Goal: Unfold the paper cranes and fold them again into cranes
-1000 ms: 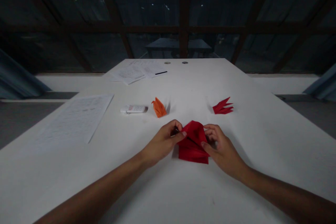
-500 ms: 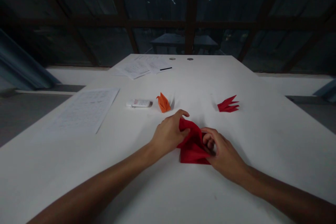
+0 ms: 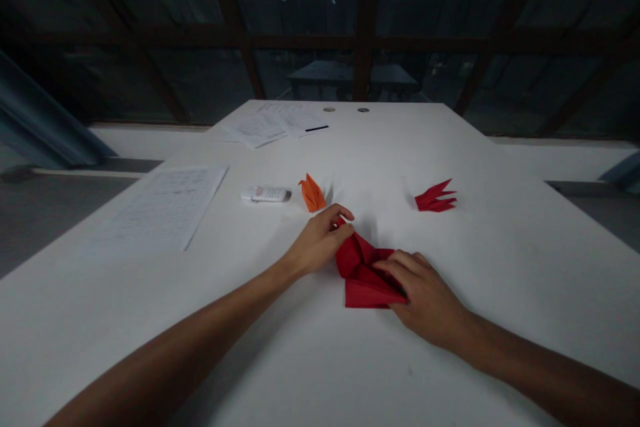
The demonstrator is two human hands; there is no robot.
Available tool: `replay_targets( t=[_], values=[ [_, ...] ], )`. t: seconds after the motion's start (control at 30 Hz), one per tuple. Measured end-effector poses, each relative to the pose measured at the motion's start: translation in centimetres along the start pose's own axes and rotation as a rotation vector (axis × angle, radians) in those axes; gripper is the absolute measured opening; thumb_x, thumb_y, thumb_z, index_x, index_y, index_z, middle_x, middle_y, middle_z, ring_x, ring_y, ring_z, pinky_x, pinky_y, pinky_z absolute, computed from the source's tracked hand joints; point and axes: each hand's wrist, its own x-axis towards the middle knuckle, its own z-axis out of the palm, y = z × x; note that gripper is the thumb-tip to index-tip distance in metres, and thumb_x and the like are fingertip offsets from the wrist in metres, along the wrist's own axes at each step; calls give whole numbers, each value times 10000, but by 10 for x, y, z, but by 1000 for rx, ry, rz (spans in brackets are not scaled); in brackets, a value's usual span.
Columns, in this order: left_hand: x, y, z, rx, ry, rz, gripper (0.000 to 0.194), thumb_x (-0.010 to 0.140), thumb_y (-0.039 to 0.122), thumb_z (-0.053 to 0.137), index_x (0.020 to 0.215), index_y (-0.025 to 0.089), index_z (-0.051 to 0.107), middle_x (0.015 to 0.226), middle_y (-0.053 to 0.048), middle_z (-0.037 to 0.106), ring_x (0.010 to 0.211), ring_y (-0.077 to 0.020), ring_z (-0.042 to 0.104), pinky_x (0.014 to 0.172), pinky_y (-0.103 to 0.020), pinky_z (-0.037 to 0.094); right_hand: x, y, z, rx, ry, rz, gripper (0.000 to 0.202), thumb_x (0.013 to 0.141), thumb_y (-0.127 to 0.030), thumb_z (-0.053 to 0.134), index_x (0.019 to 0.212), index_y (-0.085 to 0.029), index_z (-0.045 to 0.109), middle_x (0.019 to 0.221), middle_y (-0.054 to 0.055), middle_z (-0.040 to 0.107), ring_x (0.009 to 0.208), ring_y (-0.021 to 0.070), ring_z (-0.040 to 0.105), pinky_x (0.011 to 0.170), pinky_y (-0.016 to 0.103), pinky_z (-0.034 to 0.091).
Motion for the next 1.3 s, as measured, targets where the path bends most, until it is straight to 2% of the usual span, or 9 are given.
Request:
replay_targets(
  t=[0.17, 0.27, 0.33, 0.5, 0.63, 0.87, 1.03, 1.17, 1.3],
  values=[
    [2, -5, 0, 23, -1, 46, 258, 843, 284, 659, 1078, 200, 592, 788, 24, 663, 676, -145, 578, 657, -271, 444, 2, -4, -5, -30, -16, -18, 443, 813, -84, 601, 1241, -188, 645, 1140, 103, 657, 1008, 277, 594, 946, 476, 439],
    [4, -9, 0, 21, 17, 51, 245, 832, 227, 653, 1065, 191, 588, 790, 21, 662, 683, -141, 586, 671, -270, 453, 4, -6, -9, 36, -17, -28, 207, 922, -98, 489, 985, -202, 657, 1013, 74, 651, 914, 241, 580, 876, 437, 441],
    [4, -9, 0, 35, 40, 47, 242, 823, 212, 655, 1056, 188, 595, 809, 17, 668, 693, -141, 592, 680, -271, 456, 3, -6, -12, 146, 37, -17, 280, 1011, -140, 370, 869, -213, 600, 926, 57, 632, 859, 219, 572, 845, 411, 443],
    [-2, -2, 2, 64, 47, 67, 220, 827, 210, 656, 1041, 190, 608, 824, 19, 680, 723, -143, 603, 714, -267, 464, -3, -2, -16, 289, 270, -85, 163, 1023, -265, 433, 1077, -225, 582, 1035, 87, 625, 1002, 251, 581, 885, 410, 465],
    [-3, -4, 5, 65, 37, 138, 170, 892, 225, 585, 1053, 195, 628, 813, 17, 671, 693, -136, 577, 667, -256, 444, -3, -4, -13, 157, 155, -272, 182, 952, -264, 617, 1127, -216, 598, 1032, 74, 677, 955, 245, 593, 874, 420, 453],
    [5, -8, -13, -72, -283, 144, 240, 985, 288, 509, 1044, 171, 711, 885, -32, 694, 793, -154, 614, 745, -283, 480, 2, -6, -6, 82, 158, -281, 108, 926, -121, 615, 989, -207, 600, 821, 18, 671, 797, 197, 575, 834, 392, 430],
    [4, -8, -30, -146, -524, 145, 342, 892, 398, 707, 1151, 178, 679, 1081, -76, 699, 913, -183, 643, 816, -323, 517, 1, -3, -5, 82, 107, -239, 156, 904, -98, 626, 1016, -206, 625, 868, 26, 688, 832, 205, 582, 847, 393, 429],
    [5, -17, -28, -140, -526, 135, 513, 713, 383, 879, 1142, 191, 672, 1056, -53, 683, 856, -161, 617, 755, -287, 511, 1, -5, -5, 66, 57, -225, 94, 928, -126, 616, 939, -210, 656, 862, 30, 681, 862, 212, 575, 859, 402, 421],
    [6, -24, -19, -73, -419, 112, 367, 754, 338, 846, 1049, 183, 690, 949, -31, 680, 803, -147, 603, 711, -260, 485, 1, -8, -8, 46, 22, -217, 95, 947, -151, 605, 905, -206, 671, 874, 34, 663, 881, 213, 566, 863, 410, 421]
  ],
)
